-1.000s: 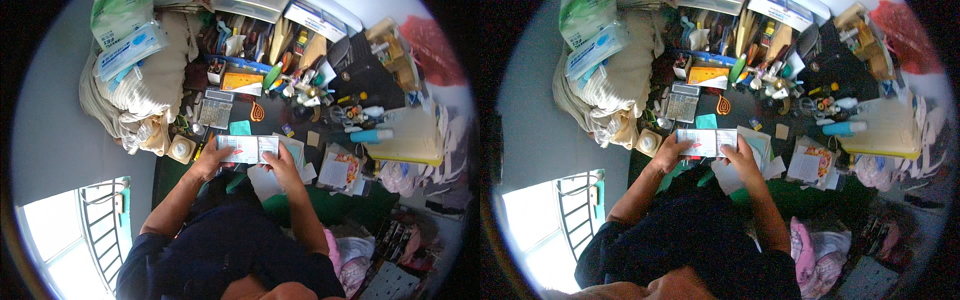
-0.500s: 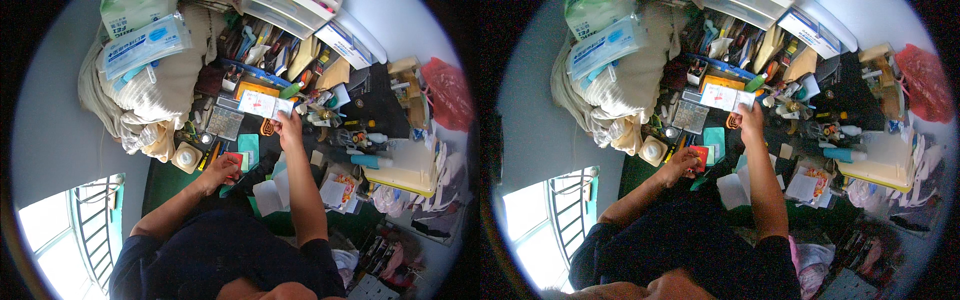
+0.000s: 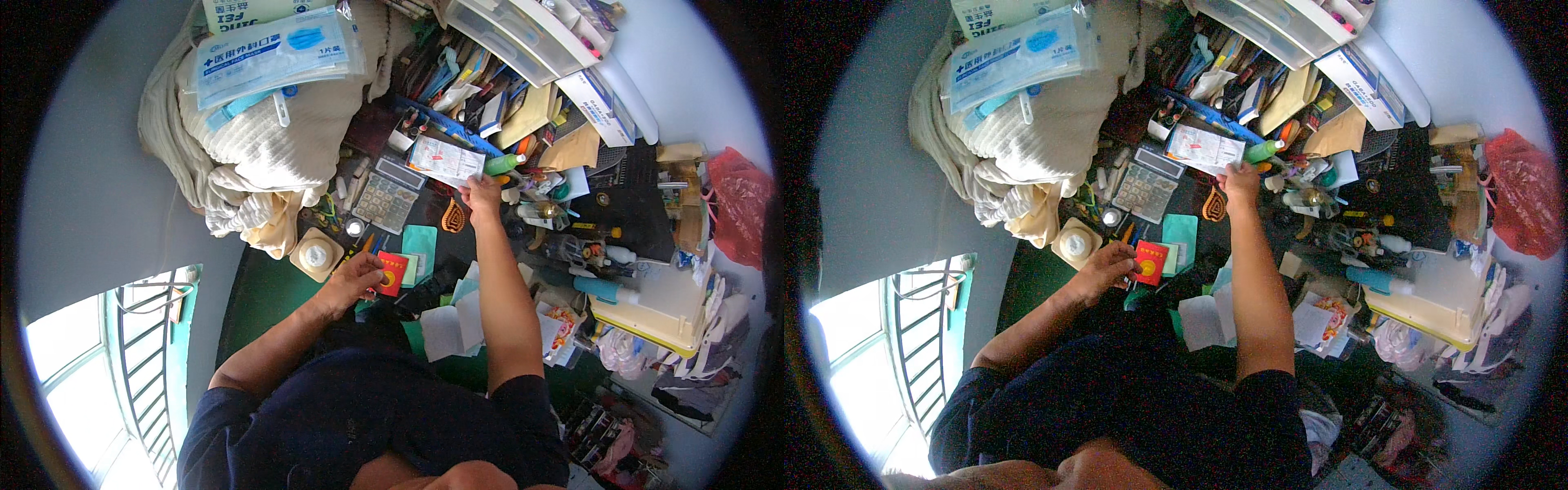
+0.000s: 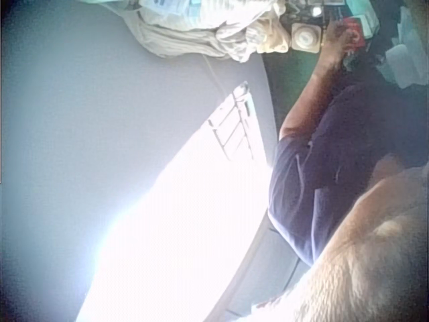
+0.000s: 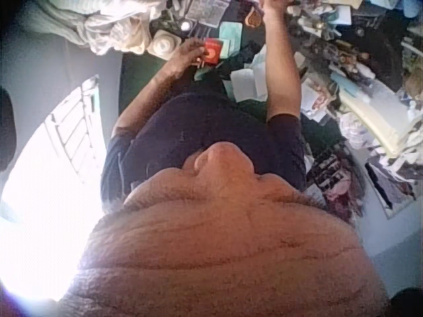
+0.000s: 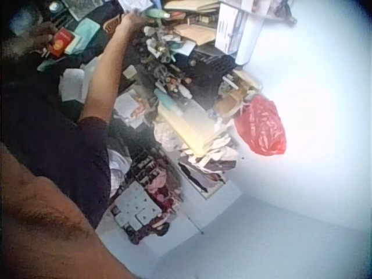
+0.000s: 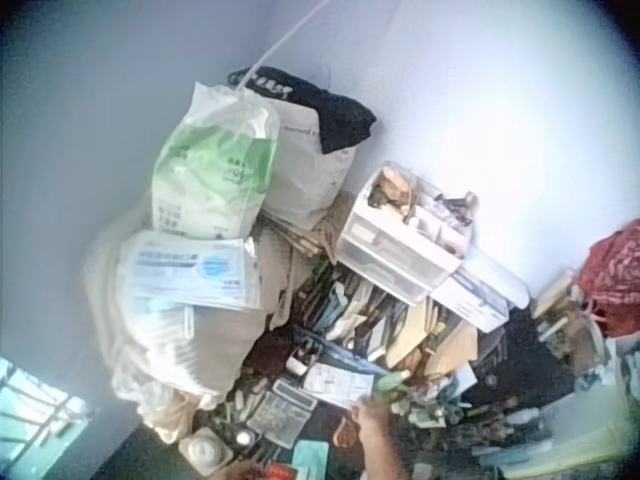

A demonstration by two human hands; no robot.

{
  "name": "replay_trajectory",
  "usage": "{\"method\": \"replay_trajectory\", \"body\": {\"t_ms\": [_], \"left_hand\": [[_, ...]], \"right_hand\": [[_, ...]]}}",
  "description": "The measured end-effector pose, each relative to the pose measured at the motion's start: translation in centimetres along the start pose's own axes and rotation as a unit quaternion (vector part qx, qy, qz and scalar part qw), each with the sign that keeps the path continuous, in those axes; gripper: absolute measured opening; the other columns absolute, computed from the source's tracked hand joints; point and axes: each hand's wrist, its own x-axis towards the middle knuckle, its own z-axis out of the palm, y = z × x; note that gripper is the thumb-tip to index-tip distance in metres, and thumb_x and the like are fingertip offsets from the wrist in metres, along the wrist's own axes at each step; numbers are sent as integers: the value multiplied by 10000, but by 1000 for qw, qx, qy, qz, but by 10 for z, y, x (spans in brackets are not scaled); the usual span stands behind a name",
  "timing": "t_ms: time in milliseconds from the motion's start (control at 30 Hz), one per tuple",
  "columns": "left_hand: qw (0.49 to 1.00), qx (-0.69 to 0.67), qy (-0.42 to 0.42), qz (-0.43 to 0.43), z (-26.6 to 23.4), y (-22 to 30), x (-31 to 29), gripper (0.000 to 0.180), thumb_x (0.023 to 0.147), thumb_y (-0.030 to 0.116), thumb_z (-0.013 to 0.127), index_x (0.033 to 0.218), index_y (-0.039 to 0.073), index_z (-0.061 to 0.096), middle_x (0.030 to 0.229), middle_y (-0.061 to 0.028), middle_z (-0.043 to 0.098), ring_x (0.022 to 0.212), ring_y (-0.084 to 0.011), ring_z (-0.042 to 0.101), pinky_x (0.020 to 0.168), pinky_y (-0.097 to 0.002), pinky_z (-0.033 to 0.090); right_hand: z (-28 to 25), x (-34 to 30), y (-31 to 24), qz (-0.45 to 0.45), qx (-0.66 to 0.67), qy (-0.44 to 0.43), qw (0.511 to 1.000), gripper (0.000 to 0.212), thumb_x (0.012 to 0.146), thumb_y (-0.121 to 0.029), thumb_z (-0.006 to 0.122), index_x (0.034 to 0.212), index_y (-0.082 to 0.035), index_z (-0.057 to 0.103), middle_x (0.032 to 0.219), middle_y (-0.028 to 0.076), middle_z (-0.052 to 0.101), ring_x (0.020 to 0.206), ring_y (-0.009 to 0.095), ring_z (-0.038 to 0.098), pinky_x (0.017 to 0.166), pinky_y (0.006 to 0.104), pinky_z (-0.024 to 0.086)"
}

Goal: The person opens a small black box with a yellow interior and removes several small items, including a cylindrical object. They then place the box on the floor and examine the cylindrical object. Finally, they stand and sort through papers and envelopes on a cluttered desk.

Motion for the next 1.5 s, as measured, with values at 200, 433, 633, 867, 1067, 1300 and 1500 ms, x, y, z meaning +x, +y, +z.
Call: {"method": "replay_trajectory", "body": {"t_ms": [200, 433, 633, 867, 1067, 1300, 1500], "left_hand": [[999, 36, -33, 8, 9, 3, 12, 260, 1030, 224, 670, 1233, 93, 573, 1051, -37, 686, 936, -125, 653, 764, -289, 544], [999, 36, -20, 11, 4, -5, 12, 266, 1030, 216, 670, 1229, 69, 573, 1038, -34, 682, 903, -118, 646, 758, -283, 546], [999, 45, -15, 3, 6, 0, 6, 272, 1038, 226, 668, 1238, 67, 574, 1048, -31, 685, 902, -113, 643, 757, -278, 542], [998, 63, -31, -1, -1, -8, 3, 286, 1066, 251, 630, 1271, 66, 556, 1112, -38, 687, 993, -134, 668, 816, -303, 562], [997, 70, -19, 6, -2, -10, -2, 262, 1071, 238, 624, 1259, 68, 559, 1063, -23, 688, 938, -113, 659, 800, -281, 549], [997, 72, -18, 15, -3, -12, -5, 249, 1066, 226, 633, 1246, 66, 567, 1044, -21, 689, 928, -114, 660, 803, -281, 551], [996, 92, -10, 0, -5, -20, -3, 242, 1063, 201, 639, 1247, 59, 572, 1050, -34, 680, 938, -134, 667, 824, -305, 577]], "right_hand": [[-36, 54, 55, -122, -257, 56, 957, 176, 1019, -205, 693, 1126, -66, 697, 961, 18, 716, 624, 111, 643, 540, 259, 497], [-10, 5, 16, 27, -88, 13, 996, 256, 1008, -257, 715, 1129, -40, 658, 934, 42, 695, 666, 155, 680, 570, 313, 553], [-16, 28, 22, 95, 80, 4, 992, 215, 986, -178, 732, 1042, -30, 587, 953, 92, 671, 703, 224, 693, 648, 359, 632], [-16, 31, 18, 125, 231, 9, 965, 149, 1017, -70, 655, 1129, 14, 606, 983, 110, 657, 822, 226, 665, 758, 336, 631], [-11, 33, 18, 121, 303, 24, 945, 141, 1024, -33, 627, 1140, 32, 579, 1034, 134, 652, 898, 263, 684, 842, 370, 648], [-14, 21, 16, 70, 286, -33, 955, 124, 1013, -5, 637, 1126, 41, 616, 1067, 127, 668, 923, 269, 707, 931, 399, 659], [-40, -15, 33, 74, 166, -40, 982, 129, 1004, -123, 709, 1104, -51, 671, 1043, 87, 715, 881, 204, 716, 804, 360, 637]]}}
